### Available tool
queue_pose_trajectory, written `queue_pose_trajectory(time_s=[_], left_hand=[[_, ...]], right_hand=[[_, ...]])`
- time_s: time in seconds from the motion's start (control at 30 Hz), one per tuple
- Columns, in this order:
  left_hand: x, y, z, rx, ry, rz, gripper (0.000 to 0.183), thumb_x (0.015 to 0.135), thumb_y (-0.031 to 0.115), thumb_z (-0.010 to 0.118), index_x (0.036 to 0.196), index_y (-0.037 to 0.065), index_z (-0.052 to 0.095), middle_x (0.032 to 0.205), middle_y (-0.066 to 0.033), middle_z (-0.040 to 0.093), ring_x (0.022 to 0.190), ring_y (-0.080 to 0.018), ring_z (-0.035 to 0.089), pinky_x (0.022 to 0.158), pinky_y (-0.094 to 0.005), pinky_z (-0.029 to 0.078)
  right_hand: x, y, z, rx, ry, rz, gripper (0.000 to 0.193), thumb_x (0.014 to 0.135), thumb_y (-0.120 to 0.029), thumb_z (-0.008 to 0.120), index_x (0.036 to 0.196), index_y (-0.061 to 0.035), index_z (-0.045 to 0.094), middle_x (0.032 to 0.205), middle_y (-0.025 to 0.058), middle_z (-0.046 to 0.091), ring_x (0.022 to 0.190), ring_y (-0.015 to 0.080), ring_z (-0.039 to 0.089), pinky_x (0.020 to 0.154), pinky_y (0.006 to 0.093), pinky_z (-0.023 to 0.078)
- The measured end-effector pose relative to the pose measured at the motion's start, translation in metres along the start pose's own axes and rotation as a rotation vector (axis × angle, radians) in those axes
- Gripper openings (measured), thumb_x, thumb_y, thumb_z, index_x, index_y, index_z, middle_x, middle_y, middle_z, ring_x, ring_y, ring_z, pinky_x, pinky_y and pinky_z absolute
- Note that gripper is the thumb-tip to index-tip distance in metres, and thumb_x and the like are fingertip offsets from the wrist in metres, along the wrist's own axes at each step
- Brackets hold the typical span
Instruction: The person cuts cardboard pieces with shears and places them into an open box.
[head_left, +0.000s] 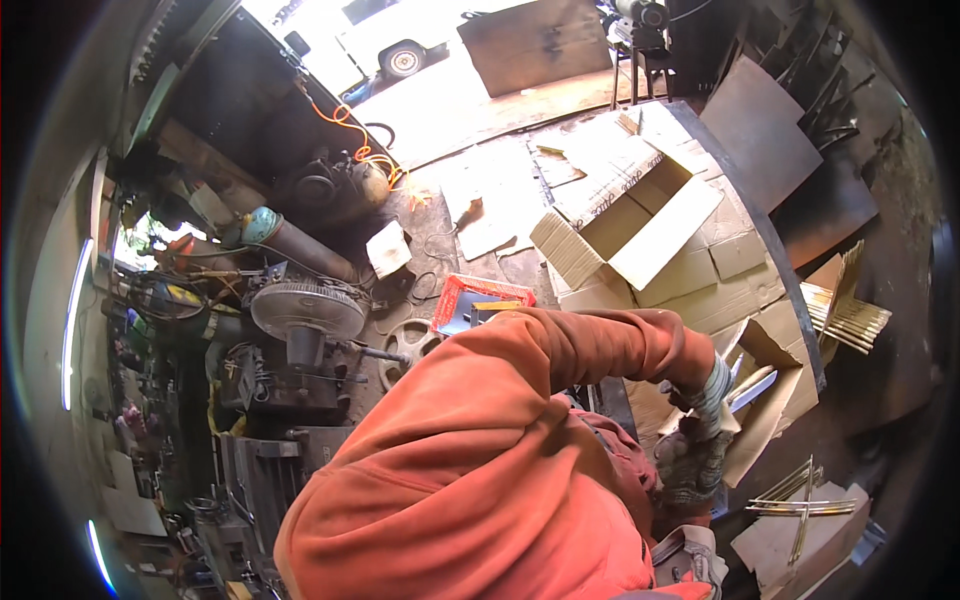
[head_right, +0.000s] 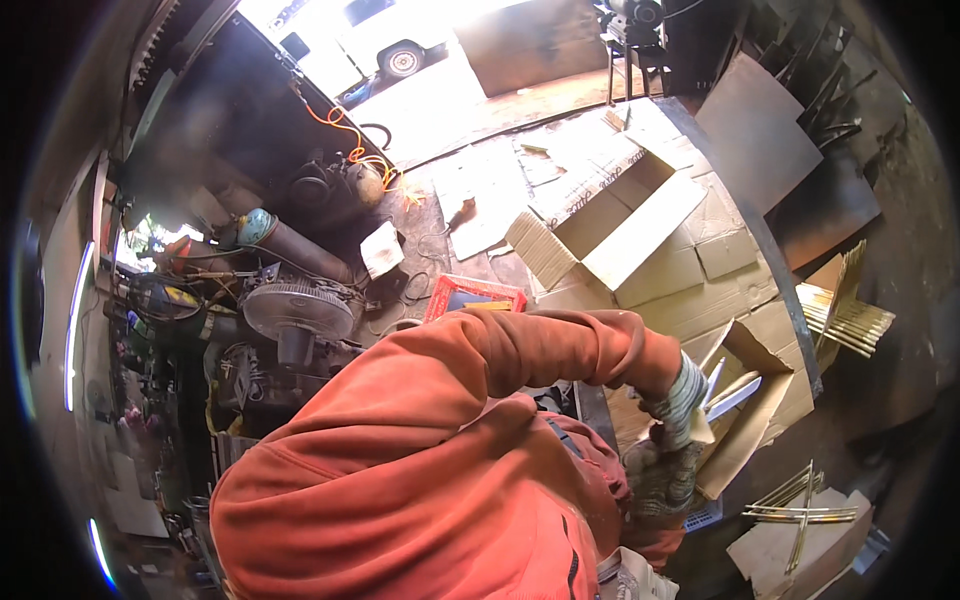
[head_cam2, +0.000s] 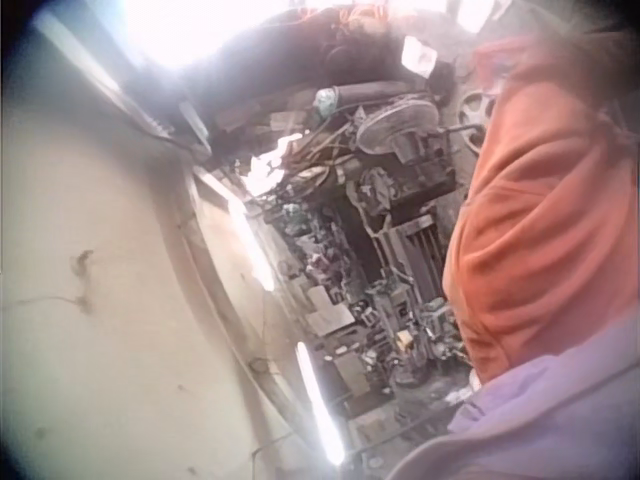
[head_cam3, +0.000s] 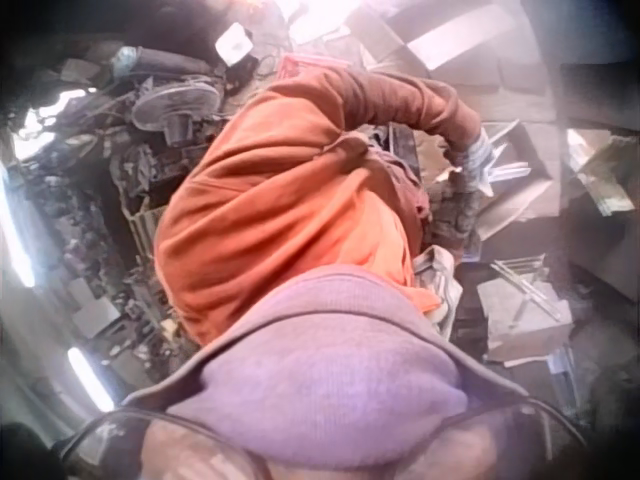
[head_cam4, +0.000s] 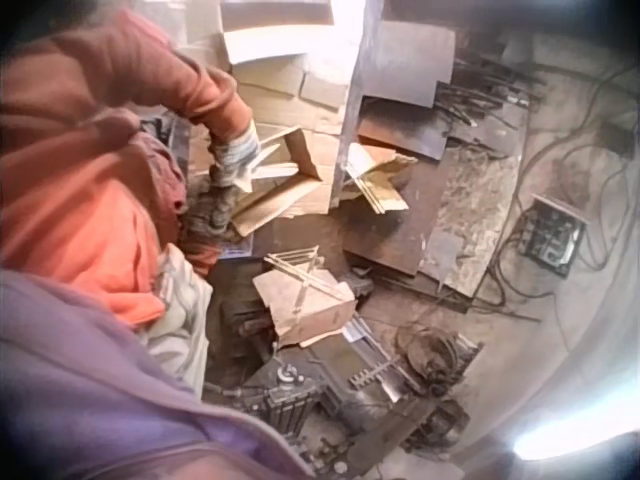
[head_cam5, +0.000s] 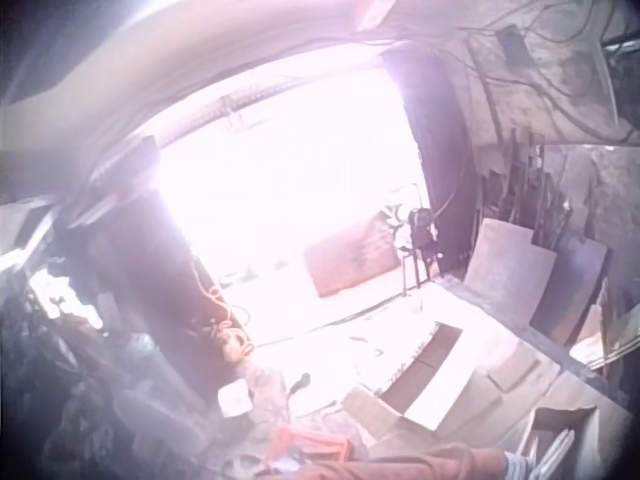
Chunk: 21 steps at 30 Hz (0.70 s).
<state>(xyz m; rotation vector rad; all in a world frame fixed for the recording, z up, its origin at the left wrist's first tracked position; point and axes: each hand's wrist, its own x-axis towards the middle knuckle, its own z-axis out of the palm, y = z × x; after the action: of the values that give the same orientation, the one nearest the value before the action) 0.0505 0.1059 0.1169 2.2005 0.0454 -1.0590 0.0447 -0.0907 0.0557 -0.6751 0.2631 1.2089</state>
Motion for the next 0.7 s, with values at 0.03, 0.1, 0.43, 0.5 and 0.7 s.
queue_pose_trajectory(time_s=[0.03,0.1,0.43,0.5,0.7], left_hand=[[-0.004,-0.001,-0.005,-0.267,-0.013,0.006,0.031,0.075,0.034,0.067,0.077,0.003,0.071,0.07,-0.0111,0.068,0.063,-0.0242,0.065,0.059,-0.0404,0.053],[-0.028,0.002,-0.021,-0.816,0.056,0.031,0.041,0.08,0.034,0.066,0.102,-0.001,0.066,0.079,-0.0146,0.068,0.058,-0.0269,0.064,0.049,-0.0363,0.056],[0.059,-0.122,-0.043,-1.603,-0.111,0.354,0.058,0.081,0.046,0.059,0.112,-0.003,0.058,0.094,-0.0283,0.061,0.078,-0.0413,0.064,0.065,-0.0607,0.052],[0.035,-0.073,-0.047,-1.473,0.411,0.09,0.063,0.081,0.054,0.058,0.102,-0.005,0.062,0.085,-0.0244,0.062,0.069,-0.0373,0.065,0.055,-0.0526,0.055],[0.017,-0.007,-0.029,-0.774,0.698,0.063,0.074,0.085,0.067,0.049,0.113,-0.001,0.062,0.076,-0.017,0.062,0.059,-0.0285,0.063,0.046,-0.0406,0.05]], right_hand=[[0.0,-0.004,-0.006,-0.026,-0.037,0.004,0.061,0.092,-0.053,0.052,0.123,-0.0007,0.048,0.091,0.0083,0.056,0.067,0.0164,0.049,0.055,0.0319,0.044],[-0.004,-0.013,-0.016,-0.065,-0.092,-0.013,0.062,0.092,-0.055,0.051,0.124,-0.0018,0.048,0.091,0.0083,0.056,0.067,0.0169,0.049,0.055,0.0326,0.044],[-0.015,-0.006,-0.028,-0.02,-0.158,0.09,0.066,0.089,-0.063,0.046,0.125,-0.0076,0.049,0.087,0.0084,0.055,0.065,0.0199,0.05,0.053,0.0363,0.043],[-0.016,-0.008,-0.035,0.048,-0.147,0.096,0.067,0.089,-0.065,0.045,0.125,-0.0087,0.049,0.087,0.0084,0.055,0.065,0.0204,0.05,0.053,0.037,0.043],[-0.028,-0.006,-0.015,-0.092,-0.25,0.075,0.102,0.07,-0.085,0.047,0.125,0.0016,0.048,0.085,0.0091,0.056,0.066,0.0204,0.052,0.054,0.0325,0.044]])
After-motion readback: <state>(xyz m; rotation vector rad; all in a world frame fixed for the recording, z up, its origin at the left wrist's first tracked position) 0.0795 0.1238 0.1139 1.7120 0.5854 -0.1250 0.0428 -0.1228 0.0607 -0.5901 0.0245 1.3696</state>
